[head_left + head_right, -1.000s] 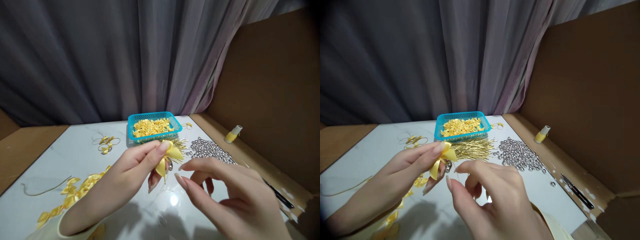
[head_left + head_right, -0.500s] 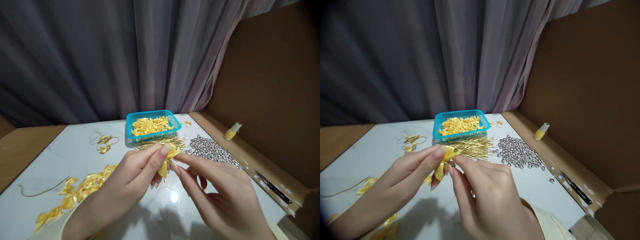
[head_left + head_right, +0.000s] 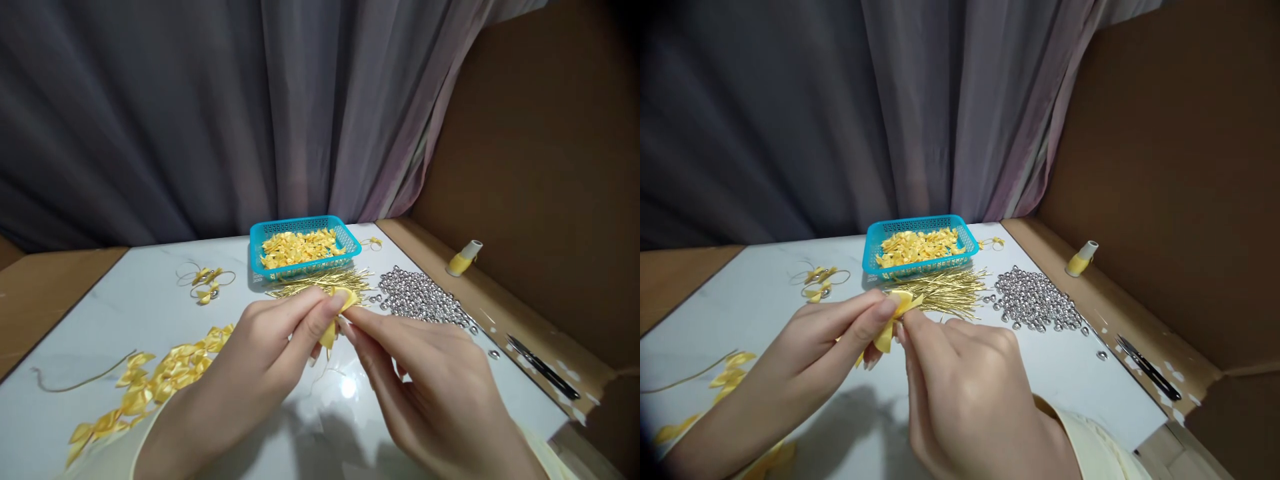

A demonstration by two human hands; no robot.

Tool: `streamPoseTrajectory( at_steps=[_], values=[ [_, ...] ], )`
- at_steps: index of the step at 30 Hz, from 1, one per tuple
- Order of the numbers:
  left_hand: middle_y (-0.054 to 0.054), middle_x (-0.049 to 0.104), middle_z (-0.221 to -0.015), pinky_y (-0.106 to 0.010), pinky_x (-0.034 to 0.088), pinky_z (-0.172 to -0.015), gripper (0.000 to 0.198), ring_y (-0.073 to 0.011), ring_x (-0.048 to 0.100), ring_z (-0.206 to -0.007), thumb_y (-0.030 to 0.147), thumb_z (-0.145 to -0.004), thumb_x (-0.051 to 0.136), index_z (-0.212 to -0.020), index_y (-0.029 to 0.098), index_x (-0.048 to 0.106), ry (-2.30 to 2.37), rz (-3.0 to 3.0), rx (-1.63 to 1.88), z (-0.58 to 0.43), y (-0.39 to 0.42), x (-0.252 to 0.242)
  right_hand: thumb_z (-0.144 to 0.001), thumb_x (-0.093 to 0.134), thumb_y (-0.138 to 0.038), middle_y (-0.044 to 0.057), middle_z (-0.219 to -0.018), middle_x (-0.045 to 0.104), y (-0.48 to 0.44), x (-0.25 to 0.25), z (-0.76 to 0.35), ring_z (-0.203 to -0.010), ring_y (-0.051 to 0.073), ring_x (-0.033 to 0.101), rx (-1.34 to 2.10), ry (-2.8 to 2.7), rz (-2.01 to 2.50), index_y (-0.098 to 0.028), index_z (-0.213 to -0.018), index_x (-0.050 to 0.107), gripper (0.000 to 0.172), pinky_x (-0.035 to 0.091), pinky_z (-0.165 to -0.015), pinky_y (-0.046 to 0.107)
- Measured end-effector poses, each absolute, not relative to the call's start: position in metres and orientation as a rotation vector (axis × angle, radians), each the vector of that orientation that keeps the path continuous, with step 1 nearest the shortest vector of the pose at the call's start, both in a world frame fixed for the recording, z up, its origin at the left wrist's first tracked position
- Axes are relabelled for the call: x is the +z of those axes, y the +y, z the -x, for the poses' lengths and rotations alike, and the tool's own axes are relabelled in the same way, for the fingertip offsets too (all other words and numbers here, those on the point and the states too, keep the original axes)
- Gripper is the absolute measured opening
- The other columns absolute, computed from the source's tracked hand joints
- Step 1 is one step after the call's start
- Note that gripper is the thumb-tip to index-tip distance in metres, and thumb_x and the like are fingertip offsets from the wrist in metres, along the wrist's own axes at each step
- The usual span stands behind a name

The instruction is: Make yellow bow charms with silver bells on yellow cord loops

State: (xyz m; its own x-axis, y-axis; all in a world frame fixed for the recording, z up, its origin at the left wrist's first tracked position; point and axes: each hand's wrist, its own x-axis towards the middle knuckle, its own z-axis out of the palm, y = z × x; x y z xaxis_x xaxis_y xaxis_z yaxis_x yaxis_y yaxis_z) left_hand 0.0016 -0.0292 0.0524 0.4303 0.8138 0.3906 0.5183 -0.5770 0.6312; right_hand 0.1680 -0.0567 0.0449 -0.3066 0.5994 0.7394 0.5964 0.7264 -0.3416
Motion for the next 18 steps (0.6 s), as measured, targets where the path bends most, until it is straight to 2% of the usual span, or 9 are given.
streamPoseTrajectory(
  at_steps=[9,14,18],
  values=[
    [0.009,0.046,-0.053,-0.017,0.037,-0.051,0.036,-0.0049,0.047,-0.047,0.025,-0.098,0.039,-0.062,0.02,0.044,1.157,-2.301,0.977,-0.0028,-0.0296,0.0535,-0.081,0.047,-0.002,0.004,-0.052,0.057,-0.0555,0.0431,-0.1654,-0.05,0.015,0.061,-0.042,-1.986,0.901,-0.007,-0.08,0.066,0.02,0.05,-0.053,0.022],
    [0.009,0.046,-0.054,-0.016,0.036,-0.05,0.034,-0.0046,0.047,-0.046,0.023,-0.097,0.041,-0.063,0.02,0.043,1.178,-2.312,0.983,-0.0033,-0.0303,0.0521,-0.082,0.048,-0.002,0.003,-0.05,0.055,-0.0538,0.0409,-0.1628,-0.041,0.013,0.049,-0.137,-1.998,0.937,-0.005,-0.082,0.068,0.02,0.039,-0.043,0.024],
    [0.008,0.046,-0.054,-0.017,0.036,-0.049,0.035,-0.0049,0.046,-0.046,0.02,-0.096,0.042,-0.061,0.019,0.041,1.185,-2.324,1.033,-0.0053,-0.0301,0.0511,-0.085,0.048,-0.004,0.001,-0.05,0.052,-0.0533,0.0364,-0.1601,-0.039,0.011,0.042,-0.273,-2.019,0.964,-0.005,-0.083,0.069,0.021,0.03,-0.041,0.025]
  ],
)
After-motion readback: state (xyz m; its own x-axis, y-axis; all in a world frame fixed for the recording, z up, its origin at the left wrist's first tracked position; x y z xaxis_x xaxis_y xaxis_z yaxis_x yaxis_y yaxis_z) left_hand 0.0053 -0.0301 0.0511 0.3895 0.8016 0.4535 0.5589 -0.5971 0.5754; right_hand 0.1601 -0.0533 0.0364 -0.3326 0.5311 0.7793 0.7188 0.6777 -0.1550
